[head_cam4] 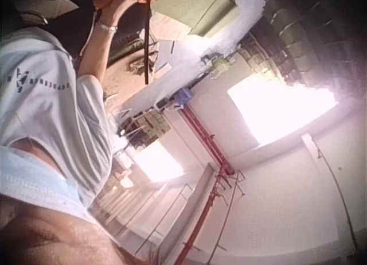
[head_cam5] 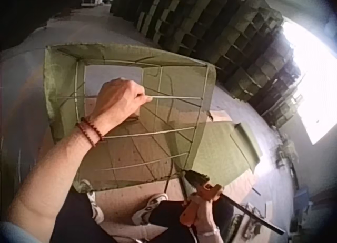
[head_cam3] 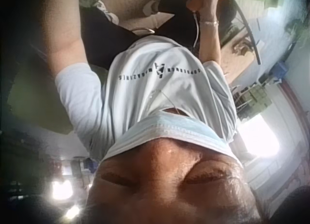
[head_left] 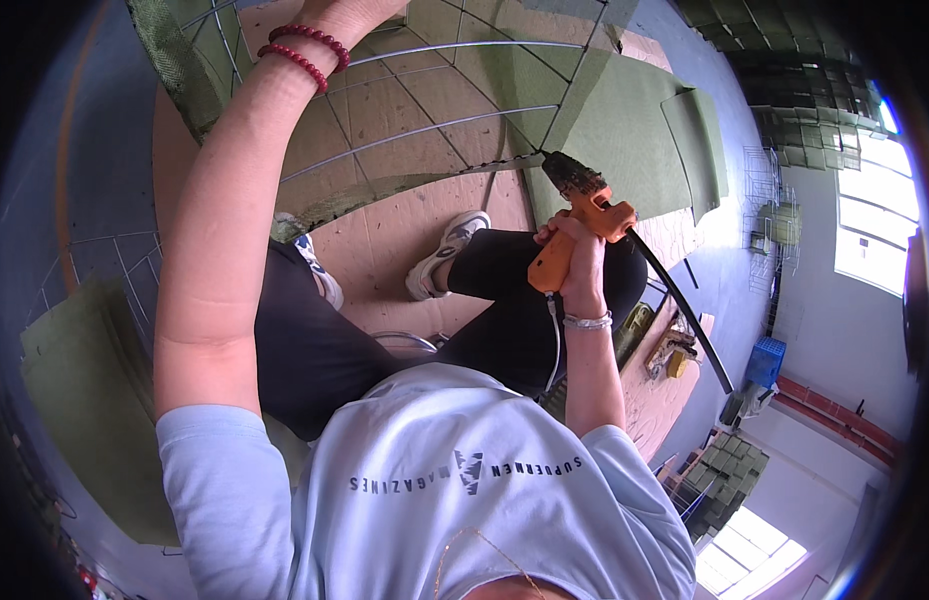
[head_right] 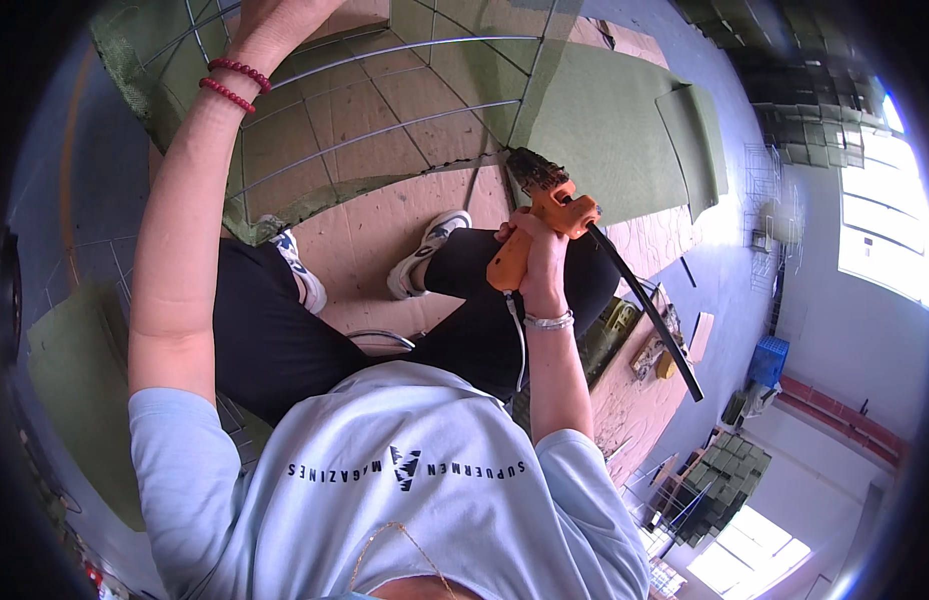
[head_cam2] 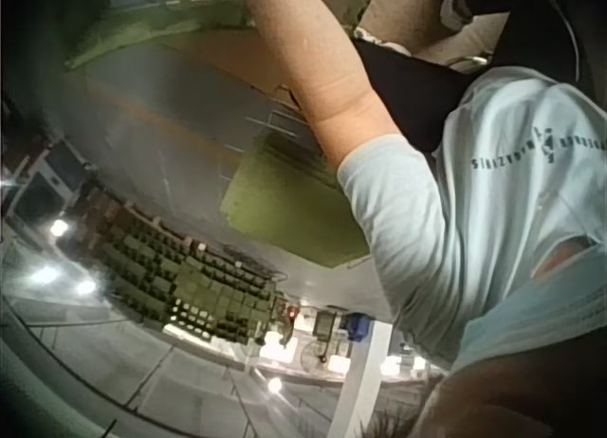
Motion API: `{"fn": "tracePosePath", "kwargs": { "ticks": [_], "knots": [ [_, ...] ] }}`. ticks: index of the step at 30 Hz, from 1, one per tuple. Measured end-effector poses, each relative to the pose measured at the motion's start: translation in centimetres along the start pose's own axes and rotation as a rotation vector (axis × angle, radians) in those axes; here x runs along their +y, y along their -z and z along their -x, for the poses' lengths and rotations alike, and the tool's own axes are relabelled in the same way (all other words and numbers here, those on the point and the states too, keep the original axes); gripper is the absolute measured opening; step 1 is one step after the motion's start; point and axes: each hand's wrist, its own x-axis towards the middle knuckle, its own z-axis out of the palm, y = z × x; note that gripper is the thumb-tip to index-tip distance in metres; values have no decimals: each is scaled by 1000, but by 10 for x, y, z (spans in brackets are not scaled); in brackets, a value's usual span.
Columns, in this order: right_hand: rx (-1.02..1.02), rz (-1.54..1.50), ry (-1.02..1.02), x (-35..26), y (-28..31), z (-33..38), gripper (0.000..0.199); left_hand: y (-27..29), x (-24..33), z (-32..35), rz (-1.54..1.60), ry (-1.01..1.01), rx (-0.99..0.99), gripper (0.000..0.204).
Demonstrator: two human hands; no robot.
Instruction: Assembling a wire basket by gluing green fabric to the metal frame using a hot glue gun.
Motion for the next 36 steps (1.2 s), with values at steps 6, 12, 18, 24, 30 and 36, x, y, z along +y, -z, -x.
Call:
{"fn": "tracePosePath", "kwargs": {
  "ticks": [6, 12, 18, 24, 30, 36],
  "knots": [
    [-51, 75, 63, -7, 2, -2, 14, 1, 0, 1, 32, 7, 15, 31],
    [-59, 117, 67, -10, 9, -6, 17, 2, 0, 6, 34, -23, 41, 34],
    [-97, 156, 63, -14, 11, -11, 22, 0, -1, 6, 44, 46, -28, 36],
    [-118, 161, 42, -18, 11, -12, 21, -5, -4, 9, 31, -24, 61, 37],
    [-126, 165, 72, -22, 5, -11, 22, -2, -1, 9, 27, 33, -22, 38],
    [-121, 170, 104, -23, 2, -9, 25, -6, -5, 13, 3, -16, 43, 40]
  ]
}}
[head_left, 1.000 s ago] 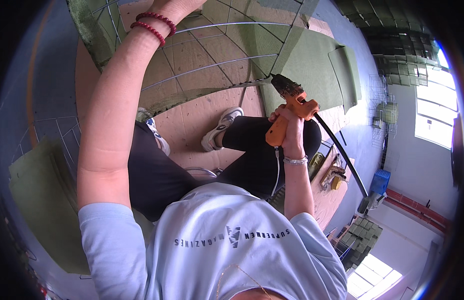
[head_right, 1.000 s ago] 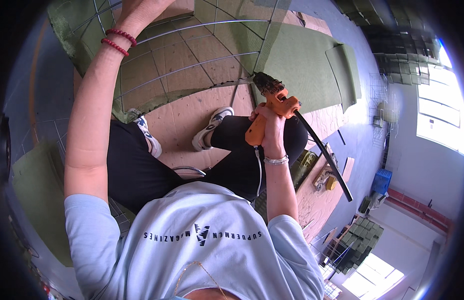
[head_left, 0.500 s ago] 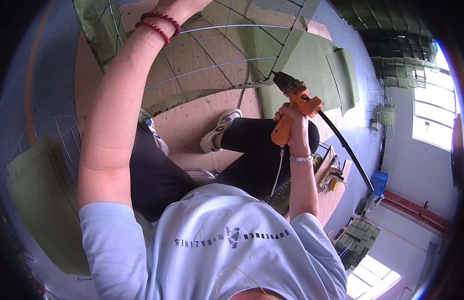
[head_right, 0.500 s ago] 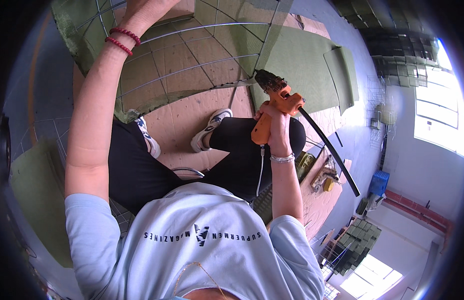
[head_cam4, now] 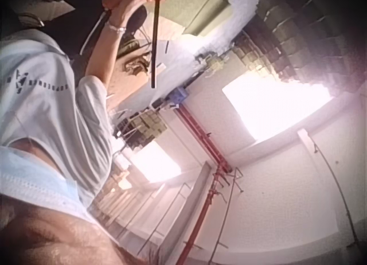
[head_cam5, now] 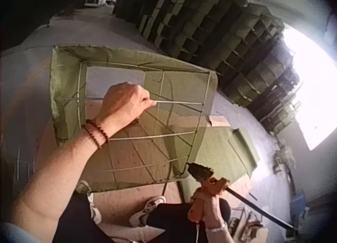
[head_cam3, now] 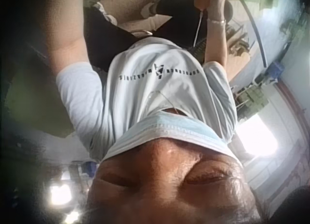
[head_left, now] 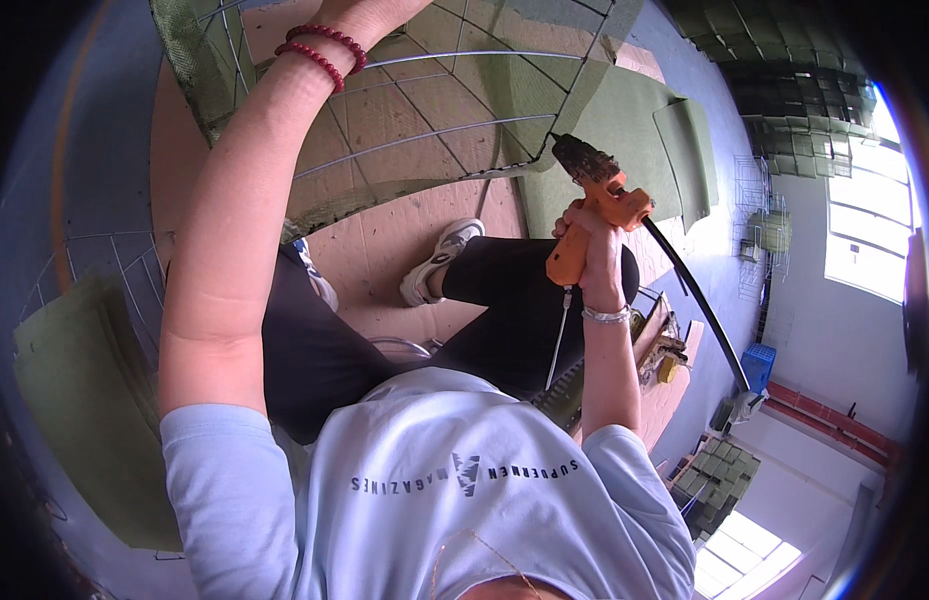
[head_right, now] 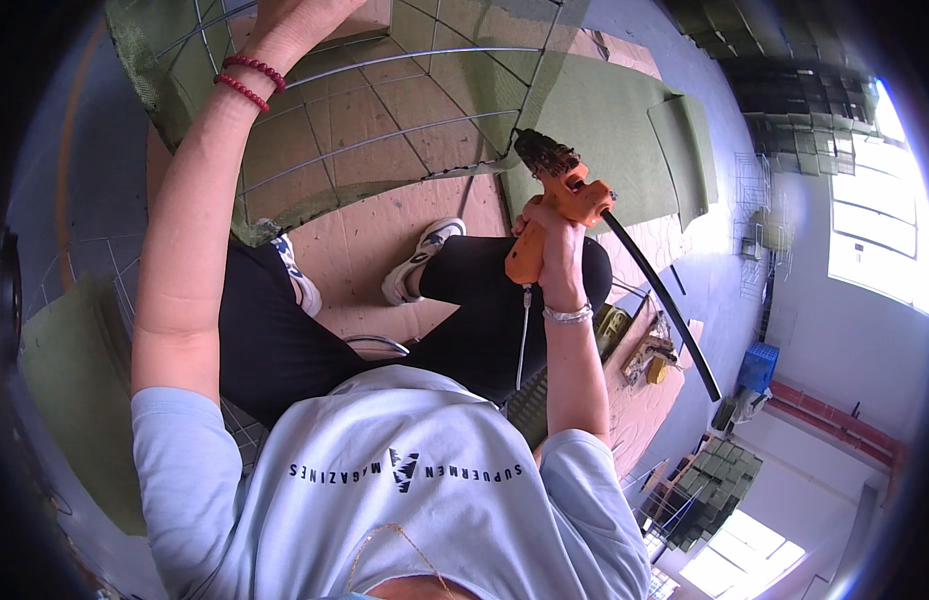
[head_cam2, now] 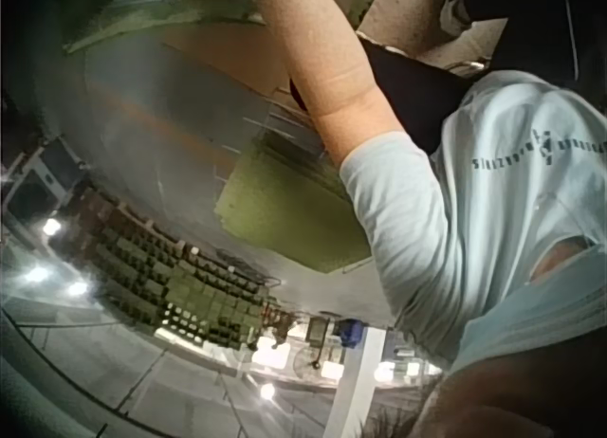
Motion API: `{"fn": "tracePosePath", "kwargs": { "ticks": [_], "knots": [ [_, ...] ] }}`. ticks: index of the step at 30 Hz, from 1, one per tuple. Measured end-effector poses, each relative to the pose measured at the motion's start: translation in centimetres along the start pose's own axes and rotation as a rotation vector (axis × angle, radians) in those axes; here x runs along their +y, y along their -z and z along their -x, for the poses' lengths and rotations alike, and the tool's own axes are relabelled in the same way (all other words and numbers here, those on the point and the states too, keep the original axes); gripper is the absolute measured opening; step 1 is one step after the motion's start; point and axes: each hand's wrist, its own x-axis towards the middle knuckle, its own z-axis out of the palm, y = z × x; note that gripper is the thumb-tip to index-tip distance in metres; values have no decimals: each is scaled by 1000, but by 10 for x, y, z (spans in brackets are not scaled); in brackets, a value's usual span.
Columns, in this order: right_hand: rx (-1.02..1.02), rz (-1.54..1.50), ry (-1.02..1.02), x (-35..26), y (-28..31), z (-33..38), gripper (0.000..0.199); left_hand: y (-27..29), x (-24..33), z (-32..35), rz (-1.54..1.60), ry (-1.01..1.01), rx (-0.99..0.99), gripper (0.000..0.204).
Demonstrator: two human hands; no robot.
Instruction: Assembling a wire basket by gluing green fabric to the metal frame using a hot glue gun.
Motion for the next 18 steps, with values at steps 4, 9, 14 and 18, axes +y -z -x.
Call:
{"fn": "tracePosePath", "kwargs": {
  "ticks": [4, 9, 14, 18],
  "knots": [
    [18, 17, 3, -2, 2, 1, 28, 2, 1, 1, 3, 39, -60, 39],
    [2, 27, 17, -2, 1, -2, 29, 0, 0, 4, 11, -1, 8, 40],
    [-2, 27, 23, -7, 0, -3, 31, 4, 3, 3, 13, 69, -96, 40],
    [-4, 23, 61, -9, -3, -3, 32, 3, 2, 6, 31, 47, -42, 41]
  ]
}}
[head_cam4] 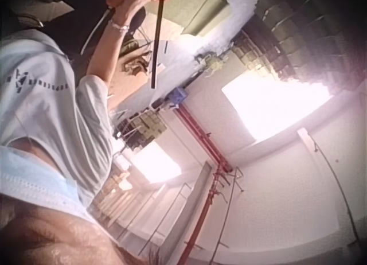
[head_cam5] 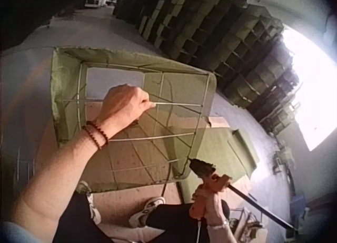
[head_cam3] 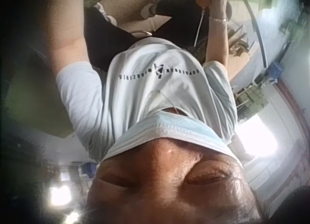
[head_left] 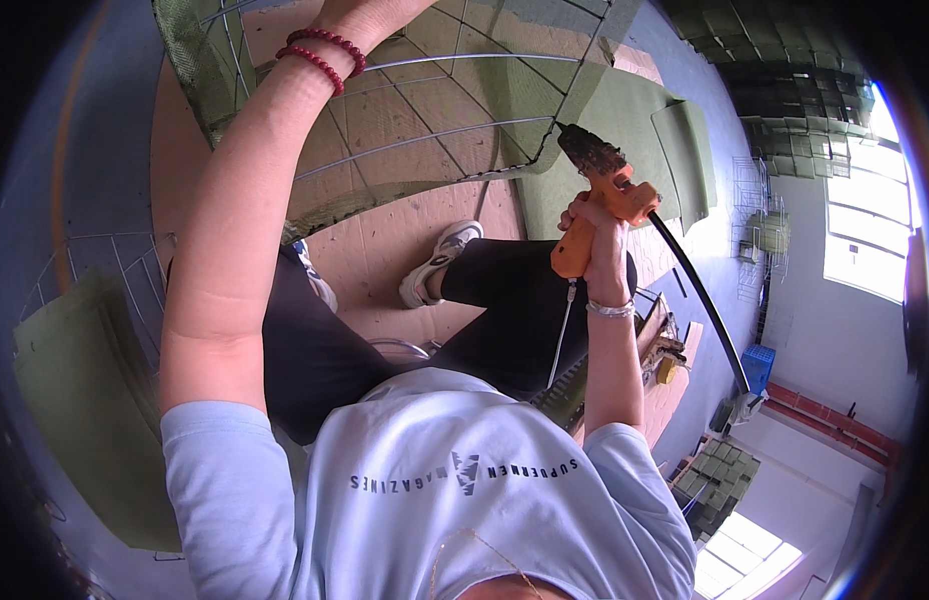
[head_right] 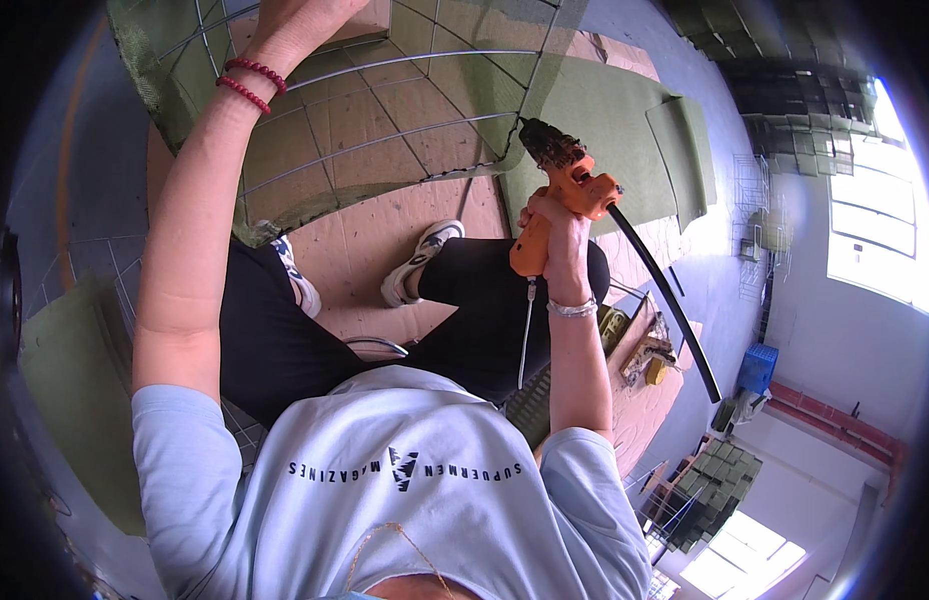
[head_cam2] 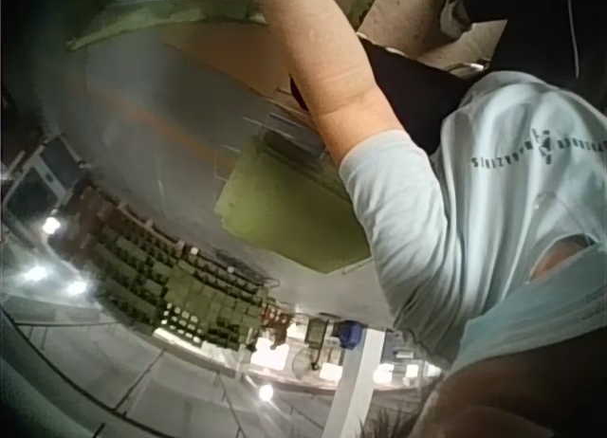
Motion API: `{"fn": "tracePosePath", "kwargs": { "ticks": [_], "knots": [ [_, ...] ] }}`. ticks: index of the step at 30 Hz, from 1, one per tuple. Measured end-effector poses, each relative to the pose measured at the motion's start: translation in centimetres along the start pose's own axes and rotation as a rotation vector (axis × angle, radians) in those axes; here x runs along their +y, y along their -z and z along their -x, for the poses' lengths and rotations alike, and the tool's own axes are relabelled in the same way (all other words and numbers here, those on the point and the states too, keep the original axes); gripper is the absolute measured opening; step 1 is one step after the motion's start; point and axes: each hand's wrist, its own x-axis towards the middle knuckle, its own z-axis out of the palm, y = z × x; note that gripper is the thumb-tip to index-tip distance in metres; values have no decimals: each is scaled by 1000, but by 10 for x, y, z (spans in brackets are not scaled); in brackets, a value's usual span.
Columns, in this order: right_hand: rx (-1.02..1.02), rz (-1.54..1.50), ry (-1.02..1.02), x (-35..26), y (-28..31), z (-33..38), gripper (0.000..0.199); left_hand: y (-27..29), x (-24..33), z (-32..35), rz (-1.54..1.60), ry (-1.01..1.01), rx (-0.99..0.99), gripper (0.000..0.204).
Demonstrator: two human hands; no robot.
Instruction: Assembling a wire basket by gluing green fabric to the metal frame using a hot glue gun.
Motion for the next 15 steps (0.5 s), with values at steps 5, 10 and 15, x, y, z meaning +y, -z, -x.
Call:
{"fn": "tracePosePath", "kwargs": {
  "ticks": [5, 10, 15],
  "knots": [
    [11, 6, -10, -1, 1, -2, 33, 0, 0, 1, 7, -3, -8, 40],
    [21, -9, -3, -5, -4, 1, 27, -1, -1, 2, -6, -15, 5, 41],
    [36, -18, 26, -7, -7, 0, 21, -3, -2, 6, -16, -6, 6, 41]
  ]
}}
